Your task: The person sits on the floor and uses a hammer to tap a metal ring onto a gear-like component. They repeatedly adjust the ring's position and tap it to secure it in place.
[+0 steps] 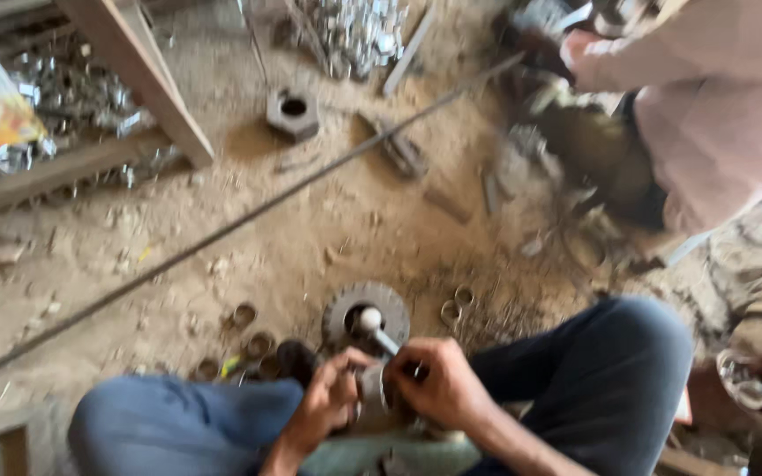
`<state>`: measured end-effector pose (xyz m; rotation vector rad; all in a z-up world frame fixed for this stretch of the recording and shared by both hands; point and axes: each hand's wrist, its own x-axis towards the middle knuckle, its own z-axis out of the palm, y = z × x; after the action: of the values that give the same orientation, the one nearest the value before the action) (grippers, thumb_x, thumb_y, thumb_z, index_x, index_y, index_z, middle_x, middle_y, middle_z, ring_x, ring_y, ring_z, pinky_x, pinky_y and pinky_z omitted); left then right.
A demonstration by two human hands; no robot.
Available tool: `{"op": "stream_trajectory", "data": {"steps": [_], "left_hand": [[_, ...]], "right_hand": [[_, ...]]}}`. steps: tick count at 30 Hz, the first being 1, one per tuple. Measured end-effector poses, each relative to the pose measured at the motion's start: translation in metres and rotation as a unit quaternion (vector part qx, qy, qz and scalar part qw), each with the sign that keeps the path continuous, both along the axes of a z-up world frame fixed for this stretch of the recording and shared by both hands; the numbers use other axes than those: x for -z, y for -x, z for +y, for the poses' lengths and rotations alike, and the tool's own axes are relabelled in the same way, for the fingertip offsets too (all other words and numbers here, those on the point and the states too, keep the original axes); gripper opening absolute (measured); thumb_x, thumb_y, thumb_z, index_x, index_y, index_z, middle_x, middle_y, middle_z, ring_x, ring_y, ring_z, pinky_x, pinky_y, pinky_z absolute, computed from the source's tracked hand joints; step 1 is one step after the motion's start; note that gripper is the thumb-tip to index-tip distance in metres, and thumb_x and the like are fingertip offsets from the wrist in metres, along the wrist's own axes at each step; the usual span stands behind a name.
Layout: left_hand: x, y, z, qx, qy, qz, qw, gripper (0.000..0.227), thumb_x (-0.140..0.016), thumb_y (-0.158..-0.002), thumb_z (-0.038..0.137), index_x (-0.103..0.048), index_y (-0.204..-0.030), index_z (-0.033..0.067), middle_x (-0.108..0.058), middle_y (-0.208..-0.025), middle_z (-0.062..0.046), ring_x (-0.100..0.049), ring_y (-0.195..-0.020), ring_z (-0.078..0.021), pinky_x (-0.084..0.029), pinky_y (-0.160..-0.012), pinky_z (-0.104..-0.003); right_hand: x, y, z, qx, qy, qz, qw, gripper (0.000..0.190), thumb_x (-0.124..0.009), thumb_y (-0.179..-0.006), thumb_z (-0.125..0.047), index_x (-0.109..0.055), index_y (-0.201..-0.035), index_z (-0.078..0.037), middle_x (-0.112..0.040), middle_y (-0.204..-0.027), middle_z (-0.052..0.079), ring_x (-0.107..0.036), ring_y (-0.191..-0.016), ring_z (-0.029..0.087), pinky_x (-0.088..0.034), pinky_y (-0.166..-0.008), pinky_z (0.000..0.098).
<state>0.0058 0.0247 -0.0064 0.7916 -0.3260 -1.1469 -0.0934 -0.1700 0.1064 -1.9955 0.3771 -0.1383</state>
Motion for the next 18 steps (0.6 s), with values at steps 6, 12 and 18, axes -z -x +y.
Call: {"op": "stream_trajectory", "data": {"steps": [6,12,18], "left_hand": [[-0.006,0.003,0.001,-0.033,-0.087,-0.229,0.969,0.020,-0.067,-0.097,0.001,-0.071,-0.116,0.0041,-0.069,-0.085,0.003,-0.055,-0.071,0.0014,-0.042,-0.058,-0.020],[-0.011,0.004,0.003,-0.036,-0.128,-0.175,0.976,0.009,-0.069,-0.097,0.004,-0.074,-0.103,0.0003,-0.066,-0.073,0.005,-0.052,-0.060,0.0005,-0.040,-0.052,-0.019],[-0.011,0.001,0.005,-0.042,-0.158,-0.151,0.975,0.005,-0.072,-0.094,0.005,-0.072,-0.096,-0.0001,-0.067,-0.071,0.003,-0.056,-0.058,-0.0010,-0.042,-0.048,-0.020]], "right_hand": [[0.002,0.008,-0.001,-0.025,-0.062,0.098,0.993,0.010,-0.076,-0.082,-0.007,-0.074,-0.086,0.001,-0.076,-0.071,0.011,-0.070,-0.064,0.013,-0.057,-0.058,0.0322],[-0.010,0.004,-0.003,-0.079,-0.040,0.074,0.993,0.014,-0.074,-0.083,-0.008,-0.078,-0.094,-0.001,-0.078,-0.080,0.011,-0.074,-0.067,0.017,-0.058,-0.061,0.0327],[-0.017,-0.002,0.002,-0.048,-0.023,0.079,0.995,0.020,-0.078,-0.084,-0.012,-0.075,-0.100,-0.001,-0.077,-0.079,0.012,-0.076,-0.067,0.019,-0.059,-0.063,0.0319]]}}
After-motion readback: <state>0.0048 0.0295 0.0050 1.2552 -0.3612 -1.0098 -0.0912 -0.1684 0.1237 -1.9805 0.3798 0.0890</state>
